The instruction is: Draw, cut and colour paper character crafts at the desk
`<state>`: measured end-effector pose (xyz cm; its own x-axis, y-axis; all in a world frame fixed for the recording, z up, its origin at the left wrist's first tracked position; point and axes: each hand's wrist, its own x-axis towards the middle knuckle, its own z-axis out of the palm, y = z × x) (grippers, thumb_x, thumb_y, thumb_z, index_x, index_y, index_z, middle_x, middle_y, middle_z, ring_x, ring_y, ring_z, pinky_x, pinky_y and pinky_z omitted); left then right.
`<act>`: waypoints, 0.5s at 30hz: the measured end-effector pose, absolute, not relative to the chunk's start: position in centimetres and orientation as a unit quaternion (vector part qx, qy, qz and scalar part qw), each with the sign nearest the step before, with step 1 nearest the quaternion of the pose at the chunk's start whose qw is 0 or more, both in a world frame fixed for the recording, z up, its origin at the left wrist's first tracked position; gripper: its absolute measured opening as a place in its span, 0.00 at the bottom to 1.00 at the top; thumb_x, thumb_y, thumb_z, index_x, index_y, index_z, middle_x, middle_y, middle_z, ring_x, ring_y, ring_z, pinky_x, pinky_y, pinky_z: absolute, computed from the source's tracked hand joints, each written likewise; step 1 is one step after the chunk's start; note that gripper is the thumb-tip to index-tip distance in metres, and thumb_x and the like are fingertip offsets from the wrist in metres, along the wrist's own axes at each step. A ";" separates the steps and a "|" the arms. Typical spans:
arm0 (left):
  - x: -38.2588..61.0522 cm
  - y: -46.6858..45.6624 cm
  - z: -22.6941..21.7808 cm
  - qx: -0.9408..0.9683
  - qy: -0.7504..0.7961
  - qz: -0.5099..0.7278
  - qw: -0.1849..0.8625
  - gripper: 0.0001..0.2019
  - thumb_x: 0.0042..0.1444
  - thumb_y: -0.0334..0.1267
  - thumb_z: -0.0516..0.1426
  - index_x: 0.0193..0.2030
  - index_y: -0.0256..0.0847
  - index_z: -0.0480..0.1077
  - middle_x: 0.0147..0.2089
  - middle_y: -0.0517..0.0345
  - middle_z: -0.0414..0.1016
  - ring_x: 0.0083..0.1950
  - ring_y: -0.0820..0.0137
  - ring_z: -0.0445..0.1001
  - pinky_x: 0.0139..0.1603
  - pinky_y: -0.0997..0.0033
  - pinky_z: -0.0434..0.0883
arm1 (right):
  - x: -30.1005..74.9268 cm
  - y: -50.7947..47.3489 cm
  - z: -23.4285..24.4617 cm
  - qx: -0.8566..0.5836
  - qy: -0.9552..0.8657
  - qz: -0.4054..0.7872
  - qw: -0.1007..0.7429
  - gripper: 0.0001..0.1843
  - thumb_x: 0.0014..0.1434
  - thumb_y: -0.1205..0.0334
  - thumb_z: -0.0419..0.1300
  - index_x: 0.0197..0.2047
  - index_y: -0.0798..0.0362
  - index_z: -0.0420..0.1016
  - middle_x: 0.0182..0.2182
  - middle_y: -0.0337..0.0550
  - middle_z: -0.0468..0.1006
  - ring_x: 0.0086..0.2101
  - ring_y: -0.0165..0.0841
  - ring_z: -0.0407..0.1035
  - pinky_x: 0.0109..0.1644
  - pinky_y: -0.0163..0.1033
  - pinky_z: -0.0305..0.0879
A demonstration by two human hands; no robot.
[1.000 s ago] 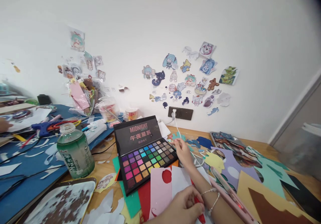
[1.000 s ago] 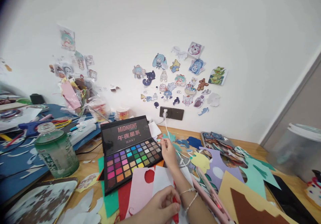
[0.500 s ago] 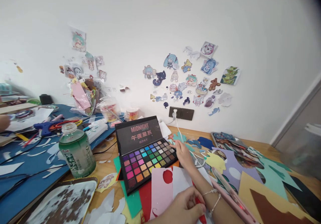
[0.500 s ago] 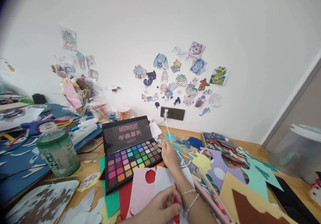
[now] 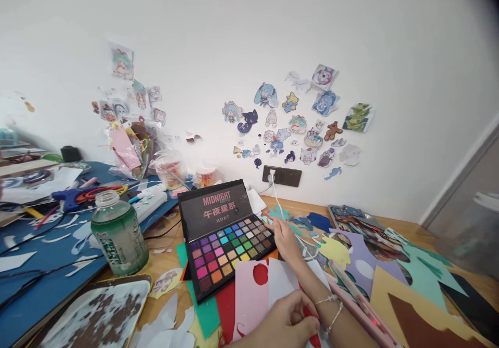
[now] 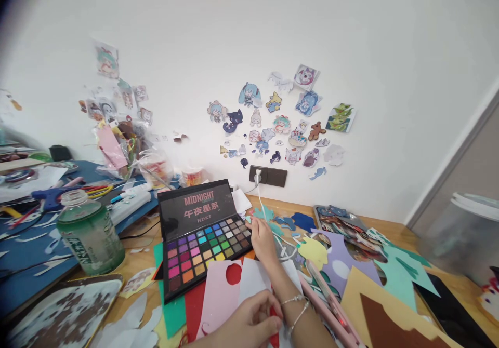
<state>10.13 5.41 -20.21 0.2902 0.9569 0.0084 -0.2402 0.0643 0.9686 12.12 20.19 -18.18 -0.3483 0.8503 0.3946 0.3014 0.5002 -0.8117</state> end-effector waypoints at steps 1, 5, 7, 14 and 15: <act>10.1 5.4 -20.2 0.494 0.362 0.473 0.634 0.10 0.47 0.39 0.56 0.35 0.36 0.61 0.23 0.64 0.66 0.19 0.80 0.58 0.18 0.81 0.54 | 12.1 20.2 -18.2 -0.383 -0.754 0.323 0.426 0.20 0.62 0.54 0.44 0.43 0.52 0.75 0.39 0.45 0.79 0.49 0.38 0.67 0.55 0.40 0.55; 10.1 5.3 -20.0 0.492 0.361 0.468 0.639 0.11 0.47 0.40 0.56 0.35 0.37 0.61 0.23 0.63 0.66 0.17 0.80 0.58 0.16 0.80 0.53 | 12.1 20.1 -18.2 -0.387 -0.754 0.329 0.416 0.21 0.62 0.54 0.44 0.44 0.52 0.74 0.38 0.46 0.80 0.49 0.38 0.67 0.55 0.40 0.55; 10.1 5.3 -19.8 0.490 0.364 0.464 0.642 0.12 0.47 0.41 0.57 0.35 0.37 0.60 0.22 0.64 0.65 0.16 0.80 0.57 0.15 0.80 0.52 | 12.1 20.1 -18.2 -0.386 -0.756 0.333 0.410 0.21 0.62 0.54 0.43 0.46 0.52 0.74 0.38 0.46 0.80 0.49 0.38 0.67 0.55 0.40 0.55; 10.0 5.2 -19.7 0.491 0.374 0.457 0.640 0.12 0.48 0.42 0.57 0.35 0.37 0.61 0.22 0.65 0.66 0.15 0.82 0.57 0.14 0.82 0.53 | 12.1 20.0 -18.1 -0.384 -0.765 0.331 0.398 0.23 0.63 0.54 0.42 0.50 0.53 0.71 0.39 0.46 0.80 0.51 0.38 0.66 0.56 0.42 0.53; 10.0 5.2 -19.6 0.492 0.375 0.455 0.641 0.12 0.48 0.42 0.57 0.35 0.37 0.61 0.22 0.65 0.66 0.15 0.82 0.57 0.14 0.82 0.53 | 12.1 20.0 -18.1 -0.384 -0.766 0.329 0.397 0.23 0.64 0.54 0.41 0.51 0.53 0.70 0.39 0.46 0.80 0.51 0.38 0.66 0.56 0.42 0.53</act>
